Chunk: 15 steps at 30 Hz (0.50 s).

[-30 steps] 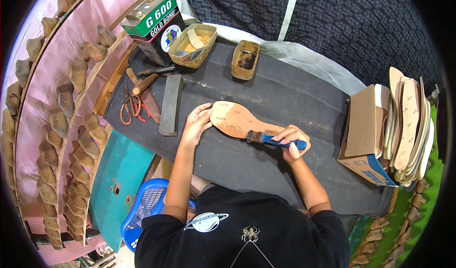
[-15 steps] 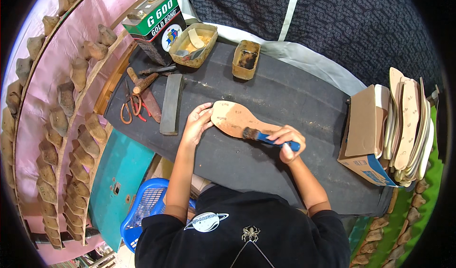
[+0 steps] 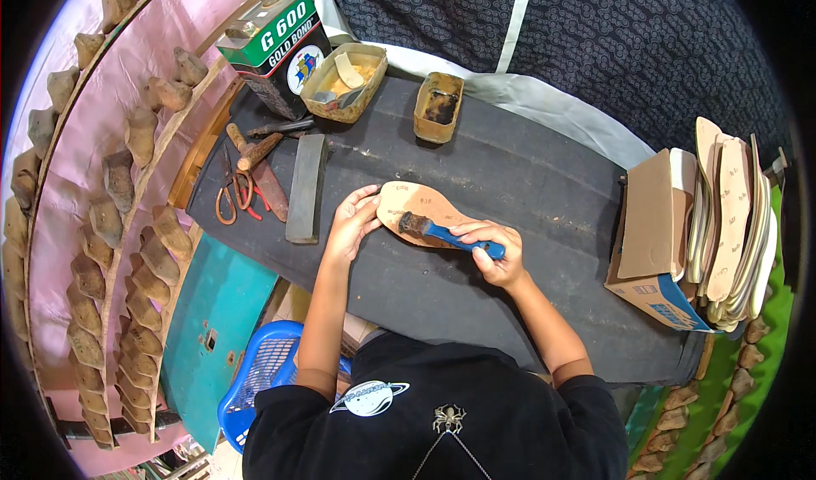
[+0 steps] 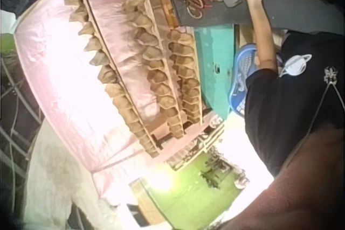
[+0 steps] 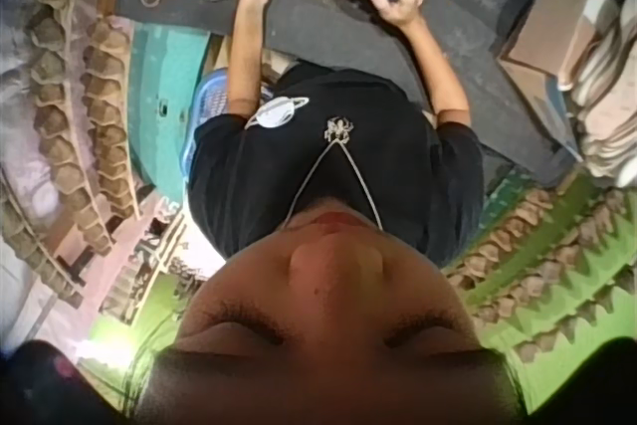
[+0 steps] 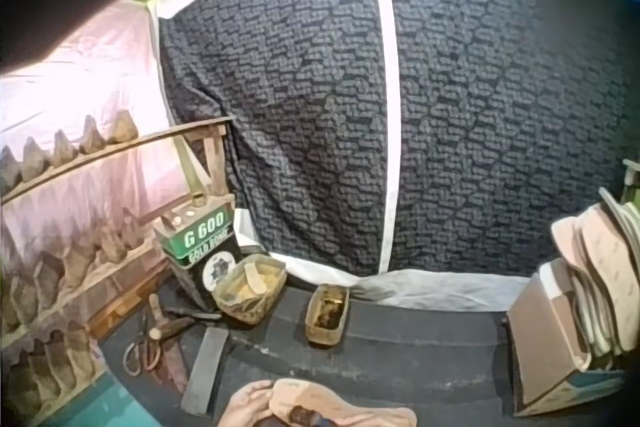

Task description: The person takes shoe soles from a box, applies adhesive to them using a brush, and places them into a plastic basket.

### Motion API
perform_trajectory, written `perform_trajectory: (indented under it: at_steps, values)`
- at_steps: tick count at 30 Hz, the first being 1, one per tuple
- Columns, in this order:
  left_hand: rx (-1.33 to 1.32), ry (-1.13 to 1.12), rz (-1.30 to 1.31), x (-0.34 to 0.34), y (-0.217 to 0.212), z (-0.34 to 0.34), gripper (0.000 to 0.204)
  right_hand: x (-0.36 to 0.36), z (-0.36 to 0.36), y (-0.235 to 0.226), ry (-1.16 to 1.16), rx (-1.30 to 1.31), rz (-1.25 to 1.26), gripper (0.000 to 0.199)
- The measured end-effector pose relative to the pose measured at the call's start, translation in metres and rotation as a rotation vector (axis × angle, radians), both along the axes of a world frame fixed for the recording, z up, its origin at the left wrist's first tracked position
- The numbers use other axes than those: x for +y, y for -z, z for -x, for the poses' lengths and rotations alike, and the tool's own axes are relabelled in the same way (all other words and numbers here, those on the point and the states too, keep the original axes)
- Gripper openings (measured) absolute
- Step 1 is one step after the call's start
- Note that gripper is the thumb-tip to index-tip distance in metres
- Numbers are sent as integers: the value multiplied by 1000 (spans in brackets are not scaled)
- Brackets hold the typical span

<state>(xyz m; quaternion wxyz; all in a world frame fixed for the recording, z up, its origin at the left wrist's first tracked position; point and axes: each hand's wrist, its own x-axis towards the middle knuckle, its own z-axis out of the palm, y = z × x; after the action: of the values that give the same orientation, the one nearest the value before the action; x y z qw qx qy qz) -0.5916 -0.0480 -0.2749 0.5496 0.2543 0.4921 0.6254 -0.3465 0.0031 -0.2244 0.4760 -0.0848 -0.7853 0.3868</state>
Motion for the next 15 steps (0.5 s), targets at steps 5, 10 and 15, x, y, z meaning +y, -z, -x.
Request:
perform_trajectory:
  at_steps: [5,10,15]
  values:
    - [-13,0,-8,0,0,0,36,5,-15,3,157,225,-18,19]
    - [10,-7,11,-1,-2,0,35,12,-21,0,205,358,67,21]
    - [1,-11,0,0,-1,-2,34,2,2,-13,131,227,239,16]
